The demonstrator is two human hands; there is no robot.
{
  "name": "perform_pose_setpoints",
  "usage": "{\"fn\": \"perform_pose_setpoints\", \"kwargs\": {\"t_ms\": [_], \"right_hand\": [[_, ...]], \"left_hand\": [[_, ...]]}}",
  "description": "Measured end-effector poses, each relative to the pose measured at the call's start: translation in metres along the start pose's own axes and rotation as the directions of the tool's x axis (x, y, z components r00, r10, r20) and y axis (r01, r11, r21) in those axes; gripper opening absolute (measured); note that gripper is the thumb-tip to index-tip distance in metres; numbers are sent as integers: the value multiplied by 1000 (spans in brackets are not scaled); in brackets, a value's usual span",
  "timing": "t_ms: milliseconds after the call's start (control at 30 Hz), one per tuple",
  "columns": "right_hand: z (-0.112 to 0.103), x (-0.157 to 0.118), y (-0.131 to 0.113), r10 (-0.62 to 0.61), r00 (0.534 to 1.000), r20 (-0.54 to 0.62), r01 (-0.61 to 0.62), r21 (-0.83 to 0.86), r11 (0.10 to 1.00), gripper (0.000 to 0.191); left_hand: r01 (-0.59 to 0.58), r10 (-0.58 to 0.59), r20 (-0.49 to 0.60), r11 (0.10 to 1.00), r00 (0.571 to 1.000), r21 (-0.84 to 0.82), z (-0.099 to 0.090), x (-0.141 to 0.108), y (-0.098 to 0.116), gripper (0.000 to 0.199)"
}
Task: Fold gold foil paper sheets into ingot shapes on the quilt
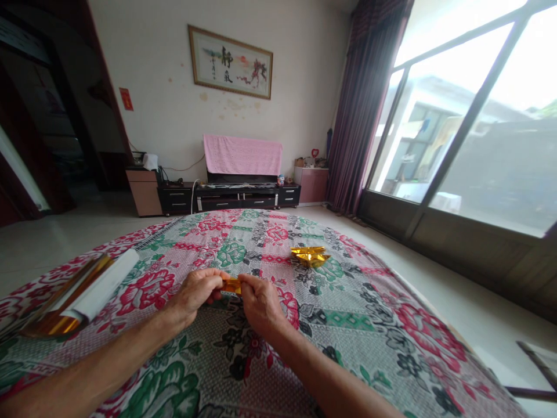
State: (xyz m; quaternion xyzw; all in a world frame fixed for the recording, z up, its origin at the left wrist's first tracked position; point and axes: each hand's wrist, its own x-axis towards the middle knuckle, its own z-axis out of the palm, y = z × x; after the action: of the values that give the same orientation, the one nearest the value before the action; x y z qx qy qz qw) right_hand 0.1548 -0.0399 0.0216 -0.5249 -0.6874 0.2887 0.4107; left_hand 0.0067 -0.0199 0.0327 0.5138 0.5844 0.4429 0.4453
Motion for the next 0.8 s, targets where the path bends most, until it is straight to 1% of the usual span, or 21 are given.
{"fn": "perform_pose_setpoints", "kwargs": {"t_ms": [167, 267, 433, 533, 633, 700, 800], "right_hand": [[1, 1, 2, 31, 999, -7, -31, 45, 999, 39], [0, 0, 1, 2, 1000, -9, -1, 23, 1000, 38], [0, -2, -3, -37, 999, -16, 37, -9, 999, 37], [2, -1, 2, 8, 1000, -14, -8, -4, 1000, 38], [2, 4, 11, 61, 998, -10, -60, 73, 996, 39], [1, 7, 15, 90, 996, 25, -92, 145, 985, 39], [-3, 10, 16, 164, 980, 112, -188, 253, 949, 39]], "left_hand": [[3, -3, 23, 1000, 1000, -5, -1, 3, -2, 24], [-2, 3, 42, 1000, 999, -20, -1, 4, -4, 24], [-31, 32, 32, 999, 999, -14, -2, 3, -4, 21], [-20, 21, 34, 1000, 999, -16, -2, 2, -3, 26], [-2, 2, 47, 1000, 999, -2, -4, 3, -2, 31], [-6, 3, 60, 999, 998, 39, -6, 5, -1, 32], [-28, 18, 84, 993, 996, 118, -8, 8, -1, 33]]}}
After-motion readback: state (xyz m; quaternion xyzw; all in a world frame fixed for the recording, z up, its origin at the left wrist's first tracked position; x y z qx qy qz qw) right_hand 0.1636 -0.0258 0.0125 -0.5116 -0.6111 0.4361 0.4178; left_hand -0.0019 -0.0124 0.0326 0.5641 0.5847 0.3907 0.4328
